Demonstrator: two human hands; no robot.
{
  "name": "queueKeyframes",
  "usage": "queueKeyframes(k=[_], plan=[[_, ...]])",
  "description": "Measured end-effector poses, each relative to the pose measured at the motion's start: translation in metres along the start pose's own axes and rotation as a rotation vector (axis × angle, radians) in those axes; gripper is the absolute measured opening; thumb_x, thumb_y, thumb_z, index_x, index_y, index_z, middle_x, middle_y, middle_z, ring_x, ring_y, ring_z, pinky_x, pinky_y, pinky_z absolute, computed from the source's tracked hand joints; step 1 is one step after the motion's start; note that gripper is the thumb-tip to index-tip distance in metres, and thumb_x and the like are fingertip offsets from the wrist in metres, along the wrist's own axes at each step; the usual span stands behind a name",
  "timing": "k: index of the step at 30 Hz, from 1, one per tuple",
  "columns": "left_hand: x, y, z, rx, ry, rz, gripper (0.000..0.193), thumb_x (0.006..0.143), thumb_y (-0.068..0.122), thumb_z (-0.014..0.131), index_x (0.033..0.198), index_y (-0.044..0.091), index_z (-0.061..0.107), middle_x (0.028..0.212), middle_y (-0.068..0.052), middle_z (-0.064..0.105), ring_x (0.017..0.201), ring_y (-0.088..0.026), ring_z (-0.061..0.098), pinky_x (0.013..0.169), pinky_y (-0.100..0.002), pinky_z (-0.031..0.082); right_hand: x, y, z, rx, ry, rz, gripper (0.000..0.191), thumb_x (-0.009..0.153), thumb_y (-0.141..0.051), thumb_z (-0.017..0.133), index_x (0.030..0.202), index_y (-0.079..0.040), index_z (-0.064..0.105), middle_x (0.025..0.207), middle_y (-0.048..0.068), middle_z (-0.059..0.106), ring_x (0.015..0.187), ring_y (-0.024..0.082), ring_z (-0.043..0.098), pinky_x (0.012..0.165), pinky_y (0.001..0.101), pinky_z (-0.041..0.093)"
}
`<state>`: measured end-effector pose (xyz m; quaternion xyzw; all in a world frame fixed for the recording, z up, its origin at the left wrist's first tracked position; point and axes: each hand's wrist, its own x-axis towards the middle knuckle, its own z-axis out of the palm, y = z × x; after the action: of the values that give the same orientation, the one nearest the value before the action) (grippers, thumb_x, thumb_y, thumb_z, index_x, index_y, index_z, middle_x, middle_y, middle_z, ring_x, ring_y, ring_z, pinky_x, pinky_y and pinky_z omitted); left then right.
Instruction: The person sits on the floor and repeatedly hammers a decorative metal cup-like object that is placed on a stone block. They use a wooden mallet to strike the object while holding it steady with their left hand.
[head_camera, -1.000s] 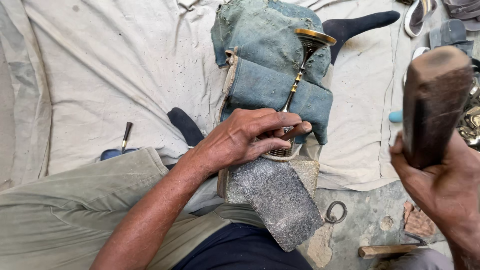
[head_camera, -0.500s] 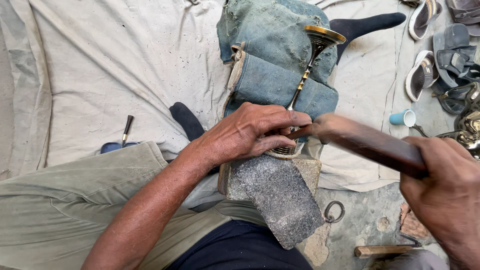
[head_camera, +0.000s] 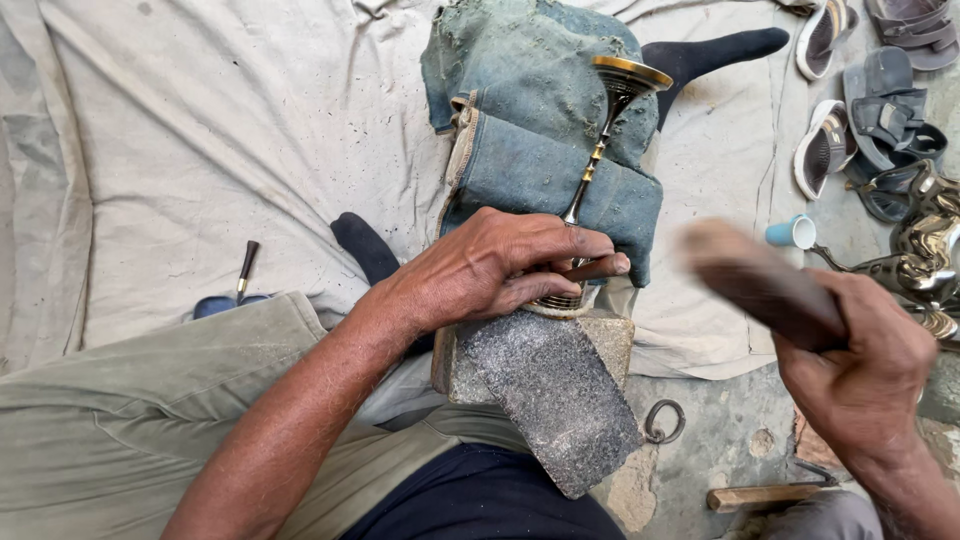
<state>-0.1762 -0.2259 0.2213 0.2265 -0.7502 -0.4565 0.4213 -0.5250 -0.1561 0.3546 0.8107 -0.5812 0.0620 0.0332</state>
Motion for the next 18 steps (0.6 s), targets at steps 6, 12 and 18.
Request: queueKeyframes(k=[6, 12, 18], plan=[[-0.001, 0.001, -0.002, 0.021, 0.013, 0.029, 0.043, 0.095, 0.023, 0.075, 0.135, 0.015, 0.063, 0.116, -0.005, 0.074, 0.102, -0.027, 0.074, 0.086, -0.038, 0.062, -0.008, 0.008, 0.004, -0.072, 0.007, -0.007, 0.023, 0.098, -0.011, 0.075, 0.116, -0.001, 0.066, 0.095, 0.012, 0.07, 0.082, 0.02, 0.07, 0.075, 0.0309, 0.057], [-0.001, 0.001, -0.003, 0.05, 0.027, 0.084, 0.043, 0.095, 0.022, 0.076, 0.136, 0.016, 0.063, 0.115, -0.004, 0.074, 0.102, -0.025, 0.074, 0.088, -0.037, 0.061, -0.009, 0.006, 0.005, -0.053, 0.02, -0.017, 0.019, 0.099, -0.01, 0.075, 0.114, -0.001, 0.066, 0.097, 0.01, 0.072, 0.082, 0.017, 0.071, 0.077, 0.0285, 0.058], [-0.003, 0.003, -0.006, 0.01, 0.009, 0.089, 0.043, 0.096, 0.02, 0.076, 0.136, 0.017, 0.063, 0.114, -0.004, 0.074, 0.099, -0.025, 0.074, 0.084, -0.037, 0.061, -0.001, -0.013, 0.0, -0.099, 0.025, -0.024, 0.018, 0.093, -0.008, 0.077, 0.109, -0.002, 0.072, 0.094, 0.01, 0.074, 0.083, 0.019, 0.073, 0.075, 0.03, 0.058]])
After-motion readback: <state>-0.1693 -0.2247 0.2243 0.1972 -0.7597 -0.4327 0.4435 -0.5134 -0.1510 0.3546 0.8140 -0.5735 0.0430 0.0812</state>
